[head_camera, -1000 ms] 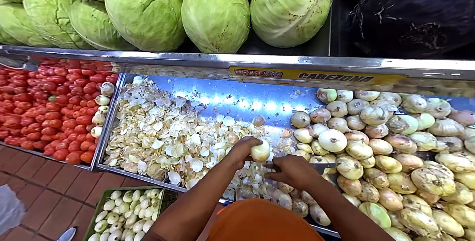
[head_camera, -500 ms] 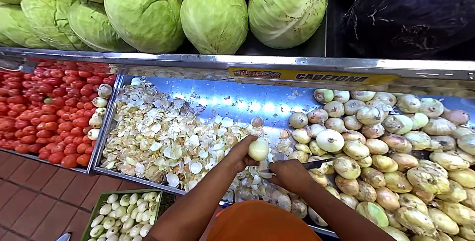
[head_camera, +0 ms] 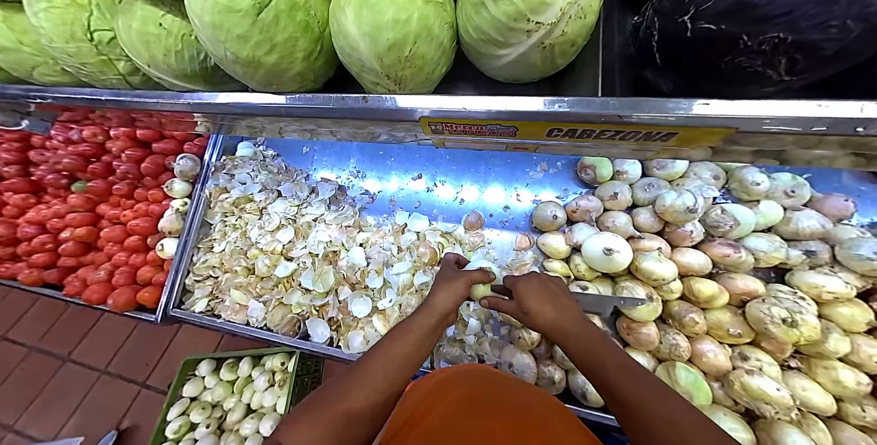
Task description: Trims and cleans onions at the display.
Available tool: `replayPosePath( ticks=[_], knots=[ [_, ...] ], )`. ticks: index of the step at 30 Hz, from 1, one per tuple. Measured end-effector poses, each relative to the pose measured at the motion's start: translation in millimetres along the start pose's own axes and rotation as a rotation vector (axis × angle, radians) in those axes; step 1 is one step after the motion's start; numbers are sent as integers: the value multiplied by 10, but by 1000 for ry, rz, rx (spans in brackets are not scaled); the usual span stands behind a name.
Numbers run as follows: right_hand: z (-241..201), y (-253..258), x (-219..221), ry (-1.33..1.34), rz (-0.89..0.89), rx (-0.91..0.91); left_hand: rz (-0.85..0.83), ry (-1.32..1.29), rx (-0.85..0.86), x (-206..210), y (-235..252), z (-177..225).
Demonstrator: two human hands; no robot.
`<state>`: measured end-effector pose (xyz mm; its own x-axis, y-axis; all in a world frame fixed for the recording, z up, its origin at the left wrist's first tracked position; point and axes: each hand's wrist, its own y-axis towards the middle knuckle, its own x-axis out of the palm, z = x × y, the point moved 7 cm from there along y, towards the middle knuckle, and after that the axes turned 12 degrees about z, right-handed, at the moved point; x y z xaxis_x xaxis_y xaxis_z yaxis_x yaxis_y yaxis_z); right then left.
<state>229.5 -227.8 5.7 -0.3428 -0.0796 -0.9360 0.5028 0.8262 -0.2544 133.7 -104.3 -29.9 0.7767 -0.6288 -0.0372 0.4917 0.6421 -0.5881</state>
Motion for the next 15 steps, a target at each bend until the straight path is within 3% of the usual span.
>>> replayPosePath(
  ticks=[5, 8, 12, 15],
  knots=[
    [-90, -51, 93, -74, 52, -144, 86, -63, -110, -56, 38, -185],
    [-209, -176, 350, -71, -55, -232, 130, -185, -149, -91, 115, -262],
    [-158, -182, 747, -29, -226, -194, -9, -188, -232, -75, 145, -160],
    [-113, -236, 572, 121, -347, -261, -93, -155, -179, -105, 115, -83]
  ],
)
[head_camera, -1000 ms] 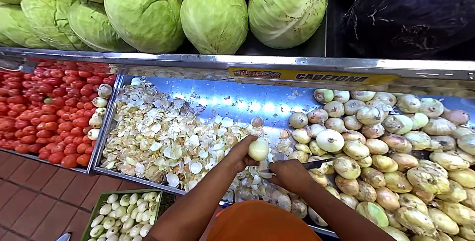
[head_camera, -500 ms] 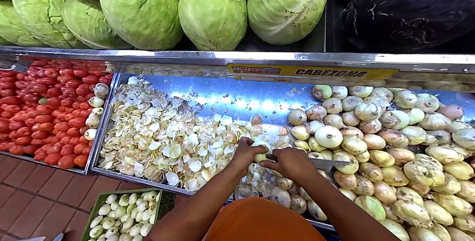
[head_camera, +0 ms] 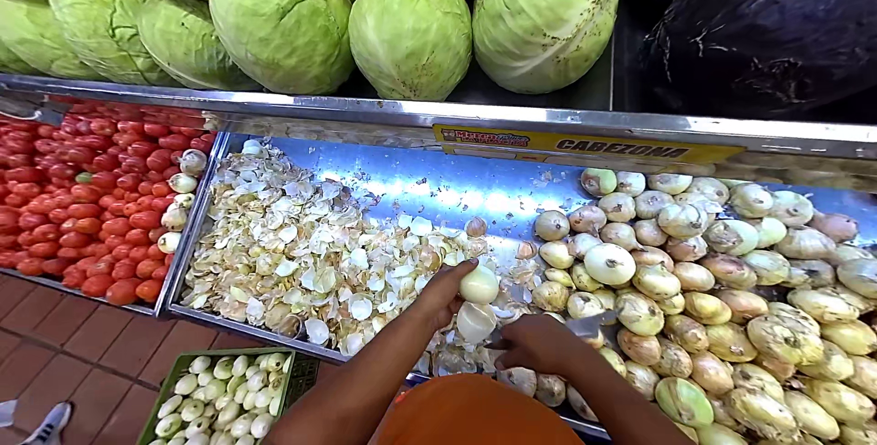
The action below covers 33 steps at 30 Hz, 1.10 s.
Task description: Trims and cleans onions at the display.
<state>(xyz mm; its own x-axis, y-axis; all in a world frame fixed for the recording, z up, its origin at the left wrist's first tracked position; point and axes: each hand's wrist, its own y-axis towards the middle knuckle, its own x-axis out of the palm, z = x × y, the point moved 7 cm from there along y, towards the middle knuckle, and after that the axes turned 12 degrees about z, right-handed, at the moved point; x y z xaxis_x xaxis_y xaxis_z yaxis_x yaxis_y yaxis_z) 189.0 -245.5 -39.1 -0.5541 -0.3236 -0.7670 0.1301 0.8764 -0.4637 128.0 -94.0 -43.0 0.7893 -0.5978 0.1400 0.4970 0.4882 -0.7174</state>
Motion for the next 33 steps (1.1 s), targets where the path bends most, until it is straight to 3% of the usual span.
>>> replayPosePath(
  ticks=[2, 5, 7, 10, 16, 19, 23, 27, 29, 33],
  knots=[
    [48, -129, -240, 295, 102, 4, -45, 24, 50, -24, -22, 64],
    [298, -216, -502, 746, 399, 256, -155, 109, 73, 25, -103, 123],
    [364, -193, -498, 865, 437, 358, -230, 160, 70, 113, -178, 132],
    [269, -90, -442, 861, 368, 335, -286, 265, 106, 262, -250, 121],
    [305, -13, -421, 1015, 616, 463, -258, 769, 506, 374, -303, 52],
    [264, 1, -380, 1002, 684, 524, -118, 883, 560, 315, -181, -59],
    [286, -10, -301, 783, 713, 625, -81, 1004, 577, 232, -28, -154],
    [279, -13, -226, 770, 740, 665, -94, 1032, 515, 152, -7, -203],
    [247, -48, -201, 854, 758, 645, -201, 1016, 563, 140, -32, -181],
    [266, -315, -192, 1018, 844, 657, -720, 1150, 919, 204, -228, -86]
  ],
)
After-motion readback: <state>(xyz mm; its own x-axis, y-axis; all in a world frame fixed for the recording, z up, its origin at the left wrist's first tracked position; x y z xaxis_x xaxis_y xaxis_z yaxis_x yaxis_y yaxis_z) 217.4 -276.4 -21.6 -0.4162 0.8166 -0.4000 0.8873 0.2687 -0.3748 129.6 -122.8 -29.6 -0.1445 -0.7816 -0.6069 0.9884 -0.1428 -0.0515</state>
